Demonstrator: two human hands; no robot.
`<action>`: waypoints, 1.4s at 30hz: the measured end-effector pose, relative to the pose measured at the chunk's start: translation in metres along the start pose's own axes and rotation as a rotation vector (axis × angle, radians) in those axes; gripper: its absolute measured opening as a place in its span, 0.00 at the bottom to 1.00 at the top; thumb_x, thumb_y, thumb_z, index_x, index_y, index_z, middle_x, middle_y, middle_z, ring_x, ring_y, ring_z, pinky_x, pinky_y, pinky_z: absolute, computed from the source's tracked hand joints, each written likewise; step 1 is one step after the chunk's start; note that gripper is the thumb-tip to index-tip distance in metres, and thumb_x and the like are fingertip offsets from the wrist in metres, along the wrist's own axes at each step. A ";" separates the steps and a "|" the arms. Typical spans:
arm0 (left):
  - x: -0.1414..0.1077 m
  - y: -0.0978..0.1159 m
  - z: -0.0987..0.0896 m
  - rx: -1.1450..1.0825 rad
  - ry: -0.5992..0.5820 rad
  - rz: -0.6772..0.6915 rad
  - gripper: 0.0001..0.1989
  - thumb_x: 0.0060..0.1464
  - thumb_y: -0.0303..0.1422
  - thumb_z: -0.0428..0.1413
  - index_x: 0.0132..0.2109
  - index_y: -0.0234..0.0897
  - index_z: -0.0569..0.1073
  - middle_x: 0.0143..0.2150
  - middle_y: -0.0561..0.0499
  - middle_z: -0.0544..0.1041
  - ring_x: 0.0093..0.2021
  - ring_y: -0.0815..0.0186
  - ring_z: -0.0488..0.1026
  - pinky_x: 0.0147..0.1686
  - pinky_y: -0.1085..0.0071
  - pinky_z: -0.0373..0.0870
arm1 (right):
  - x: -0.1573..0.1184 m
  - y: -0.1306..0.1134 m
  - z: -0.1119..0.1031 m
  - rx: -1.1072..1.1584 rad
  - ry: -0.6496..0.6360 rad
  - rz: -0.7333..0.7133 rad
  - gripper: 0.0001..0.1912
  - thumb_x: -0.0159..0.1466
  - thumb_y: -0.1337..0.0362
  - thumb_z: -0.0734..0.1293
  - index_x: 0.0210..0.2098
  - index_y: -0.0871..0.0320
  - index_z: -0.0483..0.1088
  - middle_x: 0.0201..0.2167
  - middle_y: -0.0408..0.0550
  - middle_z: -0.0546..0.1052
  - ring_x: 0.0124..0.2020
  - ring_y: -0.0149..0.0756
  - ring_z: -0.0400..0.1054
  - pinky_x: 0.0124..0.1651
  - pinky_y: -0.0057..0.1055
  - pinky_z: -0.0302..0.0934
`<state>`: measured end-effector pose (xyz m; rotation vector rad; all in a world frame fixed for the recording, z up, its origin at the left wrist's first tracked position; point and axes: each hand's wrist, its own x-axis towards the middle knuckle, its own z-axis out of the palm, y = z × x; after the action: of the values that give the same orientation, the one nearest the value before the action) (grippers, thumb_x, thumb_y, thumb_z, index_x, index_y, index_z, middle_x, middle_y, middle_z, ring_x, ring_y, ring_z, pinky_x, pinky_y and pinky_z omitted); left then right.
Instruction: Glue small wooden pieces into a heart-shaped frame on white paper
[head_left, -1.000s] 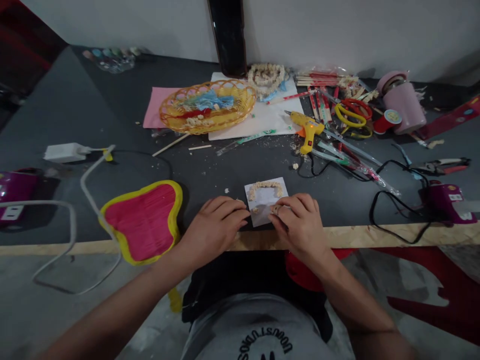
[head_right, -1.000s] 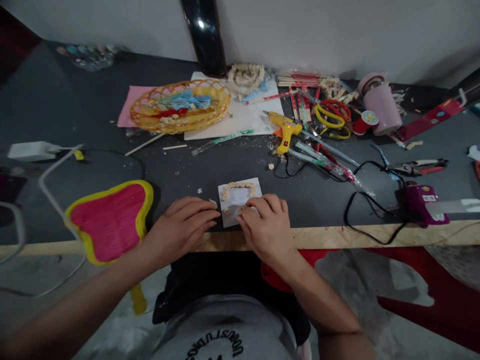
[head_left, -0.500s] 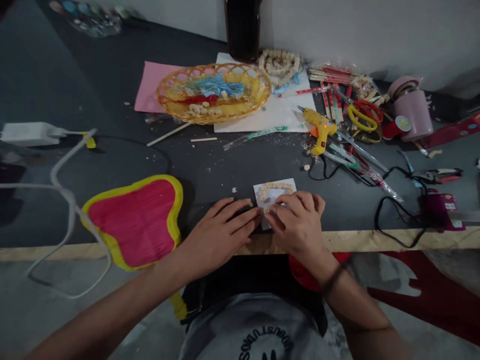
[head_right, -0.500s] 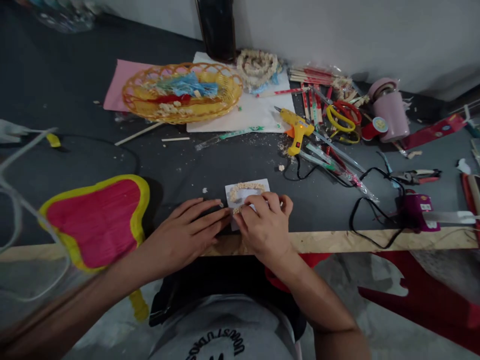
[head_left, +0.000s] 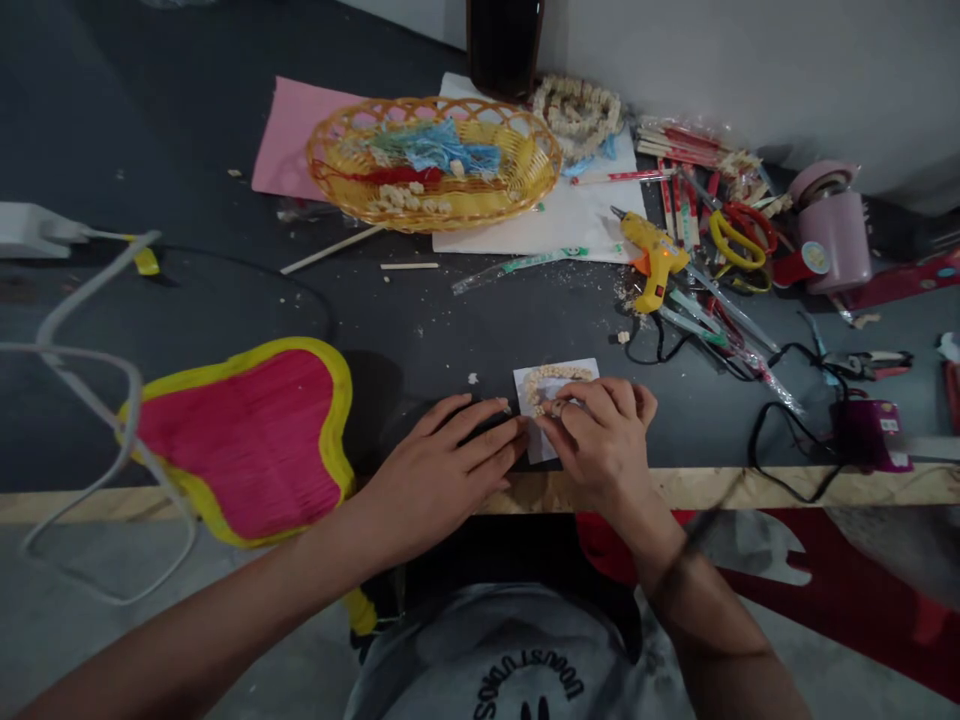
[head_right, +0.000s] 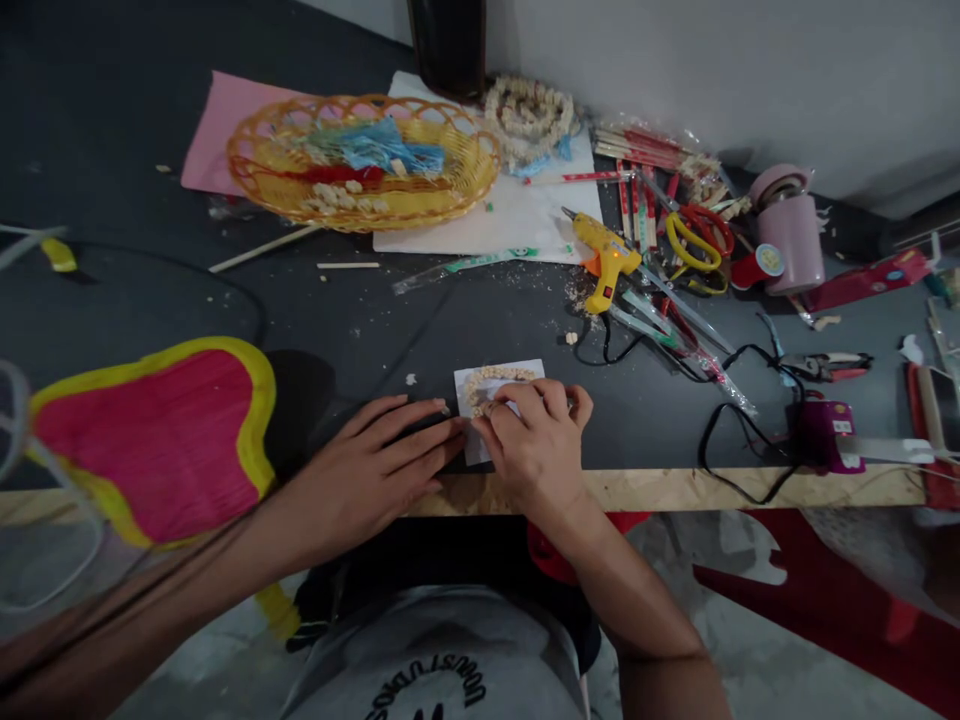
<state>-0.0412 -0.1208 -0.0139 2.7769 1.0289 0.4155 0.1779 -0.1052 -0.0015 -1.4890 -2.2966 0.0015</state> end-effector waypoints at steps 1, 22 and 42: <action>0.000 0.000 0.000 0.002 -0.002 0.001 0.15 0.66 0.35 0.53 0.57 0.39 0.74 0.59 0.52 0.77 0.62 0.54 0.67 0.62 0.53 0.60 | 0.000 0.000 0.001 0.004 0.004 -0.002 0.06 0.67 0.58 0.69 0.35 0.52 0.75 0.41 0.42 0.81 0.45 0.41 0.67 0.52 0.47 0.48; -0.001 -0.001 0.000 0.024 -0.027 0.007 0.16 0.62 0.34 0.57 0.56 0.39 0.75 0.59 0.51 0.76 0.62 0.53 0.67 0.62 0.52 0.62 | 0.000 0.005 0.006 -0.006 0.029 -0.017 0.07 0.67 0.58 0.68 0.34 0.51 0.76 0.40 0.40 0.81 0.43 0.38 0.67 0.52 0.44 0.46; 0.004 0.001 -0.009 0.082 -0.081 0.023 0.17 0.66 0.33 0.51 0.59 0.41 0.73 0.62 0.47 0.74 0.63 0.54 0.67 0.63 0.55 0.61 | -0.005 0.075 -0.023 0.224 -0.030 0.025 0.08 0.69 0.67 0.62 0.43 0.57 0.73 0.43 0.52 0.78 0.46 0.40 0.72 0.50 0.39 0.68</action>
<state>-0.0405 -0.1184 -0.0044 2.8536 1.0188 0.2665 0.2531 -0.0820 0.0019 -1.4102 -2.2171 0.2799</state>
